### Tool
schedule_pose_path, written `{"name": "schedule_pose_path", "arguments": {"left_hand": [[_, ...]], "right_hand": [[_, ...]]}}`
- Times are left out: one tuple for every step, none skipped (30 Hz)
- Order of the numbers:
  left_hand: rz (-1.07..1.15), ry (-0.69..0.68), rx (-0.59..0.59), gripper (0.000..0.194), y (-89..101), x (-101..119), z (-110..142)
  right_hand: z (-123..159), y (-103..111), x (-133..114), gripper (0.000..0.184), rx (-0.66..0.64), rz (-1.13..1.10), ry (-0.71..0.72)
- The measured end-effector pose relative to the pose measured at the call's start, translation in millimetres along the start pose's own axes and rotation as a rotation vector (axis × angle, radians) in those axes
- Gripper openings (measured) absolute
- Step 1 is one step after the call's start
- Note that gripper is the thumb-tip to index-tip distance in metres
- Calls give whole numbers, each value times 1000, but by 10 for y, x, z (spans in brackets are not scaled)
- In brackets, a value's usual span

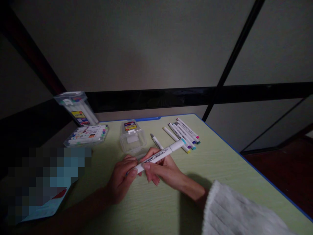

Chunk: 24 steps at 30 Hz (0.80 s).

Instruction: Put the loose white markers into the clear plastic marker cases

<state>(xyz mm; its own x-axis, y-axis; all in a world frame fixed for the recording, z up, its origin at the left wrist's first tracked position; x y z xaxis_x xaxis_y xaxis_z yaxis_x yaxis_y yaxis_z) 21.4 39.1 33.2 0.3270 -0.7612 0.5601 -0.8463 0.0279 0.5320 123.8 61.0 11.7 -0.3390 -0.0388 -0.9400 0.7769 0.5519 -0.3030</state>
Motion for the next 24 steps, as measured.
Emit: {"name": "schedule_pose_path", "arguments": {"left_hand": [[-7, 15, 7, 38, 2, -10, -1], [-16, 30, 13, 39, 4, -19, 0], [-24, 43, 21, 39, 9, -25, 0], [-29, 49, 27, 39, 12, -27, 0], [-33, 47, 27, 38, 14, -23, 1], [-36, 35, 24, 37, 13, -13, 0], [-40, 16, 14, 36, 8, 1, 0], [-44, -4, 3, 35, 1, 15, 0], [-49, -21, -10, 35, -6, 28, 0], [-53, -32, -25, 34, -15, 35, 0], [-56, -39, -39, 33, -24, 38, 1], [-56, -41, -51, 33, -32, 38, 3], [-54, -44, -60, 33, -38, 37, 4], [-49, -49, -68, 33, -44, 38, 5], [-44, -57, -76, 34, -51, 40, 6], [-40, -67, -82, 36, -57, 44, 6], [-35, -83, -80, 37, -59, 53, 5], [-32, -98, -77, 38, -60, 62, 4], [-32, -113, -73, 38, -61, 71, 4], [-35, -122, -71, 37, -63, 76, 4], [-37, -130, -72, 36, -66, 81, 5], [-37, -138, -74, 35, -69, 85, 8], [-37, -141, -80, 33, -74, 84, 12], [-35, -144, -83, 32, -77, 83, 18]], "right_hand": [[-2, 15, 8, 26, 19, 14, 4], [-4, 30, 17, 27, 39, 27, 7], [-6, 44, 26, 28, 60, 40, 12], [-8, 58, 34, 30, 81, 51, 18], [-9, 71, 39, 32, 101, 62, 25], [-10, 84, 41, 33, 122, 73, 31], [-10, 97, 41, 35, 143, 84, 34], [-10, 107, 41, 36, 161, 91, 33], [-11, 113, 40, 36, 173, 93, 29], [-12, 115, 39, 36, 180, 88, 24], [-13, 112, 39, 35, 180, 77, 17], [-14, 105, 38, 34, 175, 60, 12], [-16, 96, 36, 33, 166, 40, 8], [-17, 85, 36, 33, 154, 20, 2], [-18, 73, 37, 34, 141, 0, -7], [-18, 61, 39, 34, 126, -18, -19], [-17, 49, 43, 36, 113, -34, -35], [-15, 38, 49, 37, 101, -47, -56], [-13, 29, 55, 37, 91, -60, -78], [-10, 21, 61, 38, 83, -69, -100], [-8, 15, 67, 38, 79, -76, -119], [-6, 12, 72, 38, 78, -80, -135], [-5, 11, 76, 39, 79, -82, -148], [-5, 12, 79, 39, 81, -82, -156]]}}
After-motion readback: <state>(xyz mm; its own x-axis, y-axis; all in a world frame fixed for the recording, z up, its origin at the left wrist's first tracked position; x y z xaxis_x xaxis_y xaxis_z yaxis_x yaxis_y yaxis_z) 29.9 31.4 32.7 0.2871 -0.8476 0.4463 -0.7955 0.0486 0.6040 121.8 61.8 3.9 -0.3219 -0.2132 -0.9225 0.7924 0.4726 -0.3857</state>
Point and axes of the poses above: each hand's wrist, its own z-axis away from the middle knuckle, its own y-axis out of the back of the hand, x = y × z, the point moved 6 cm from there along -z, towards the middle knuckle, and after that the axes turned 3 degrees about z, right-handed, at the moved point
